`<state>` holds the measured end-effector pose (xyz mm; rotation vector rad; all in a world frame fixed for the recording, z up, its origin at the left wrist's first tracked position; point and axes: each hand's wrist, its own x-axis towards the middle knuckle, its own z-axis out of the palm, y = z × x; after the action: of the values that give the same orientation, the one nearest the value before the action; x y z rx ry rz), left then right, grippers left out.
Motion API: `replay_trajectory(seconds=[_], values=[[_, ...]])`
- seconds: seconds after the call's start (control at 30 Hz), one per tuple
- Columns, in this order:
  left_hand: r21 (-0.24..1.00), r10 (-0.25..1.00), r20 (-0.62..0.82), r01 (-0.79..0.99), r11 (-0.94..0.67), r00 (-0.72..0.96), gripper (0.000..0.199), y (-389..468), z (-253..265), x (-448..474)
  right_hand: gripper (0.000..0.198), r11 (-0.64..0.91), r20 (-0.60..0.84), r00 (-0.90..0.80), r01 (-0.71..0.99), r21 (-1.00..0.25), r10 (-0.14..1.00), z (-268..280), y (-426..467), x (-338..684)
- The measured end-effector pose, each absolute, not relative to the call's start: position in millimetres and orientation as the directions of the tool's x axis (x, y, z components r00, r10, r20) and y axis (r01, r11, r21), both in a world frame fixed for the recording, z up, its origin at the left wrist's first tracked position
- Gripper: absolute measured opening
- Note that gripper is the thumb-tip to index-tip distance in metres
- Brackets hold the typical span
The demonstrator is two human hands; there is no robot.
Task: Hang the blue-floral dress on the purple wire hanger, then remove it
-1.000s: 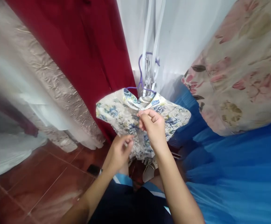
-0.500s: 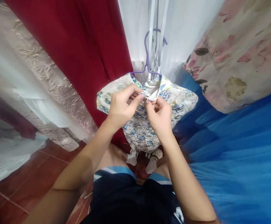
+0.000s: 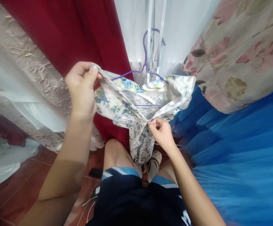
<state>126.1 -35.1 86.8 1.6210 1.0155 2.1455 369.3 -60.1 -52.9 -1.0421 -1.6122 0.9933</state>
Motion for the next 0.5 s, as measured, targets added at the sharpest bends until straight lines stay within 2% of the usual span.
replay_trajectory(seconds=[0.1, 0.17, 0.27, 0.4, 0.5], values=[[0.763, 0.675, 0.560, -0.017, -0.646, -0.480, 0.021, -19.0, 64.9, 104.9, 0.030, 0.265, 0.233, -0.233, 0.114, -0.958, 0.944, -61.8, -71.9, 369.3], [0.773, 0.708, 0.440, -0.168, -0.612, -0.553, 0.020, -7.8, 49.1, 96.9, 0.029, 0.240, 0.208, -0.276, 0.085, -0.967, 0.938, -65.8, -75.3, 366.5], [0.729, 0.743, 0.272, -0.373, -0.573, -0.611, 0.019, 3.4, 30.1, 90.4, 0.028, 0.243, 0.207, -0.314, 0.081, -0.967, 0.926, -71.9, -75.0, 363.1], [0.648, 0.771, 0.079, -0.556, -0.521, -0.631, 0.024, 8.2, 14.3, 87.2, 0.025, 0.263, 0.217, -0.339, 0.095, -0.960, 0.915, -80.6, -72.6, 364.2], [0.632, 0.801, -0.106, -0.661, -0.403, -0.590, 0.026, 8.3, 2.4, 90.6, 0.022, 0.262, 0.211, -0.340, 0.111, -0.959, 0.916, -88.8, -73.6, 366.9]])
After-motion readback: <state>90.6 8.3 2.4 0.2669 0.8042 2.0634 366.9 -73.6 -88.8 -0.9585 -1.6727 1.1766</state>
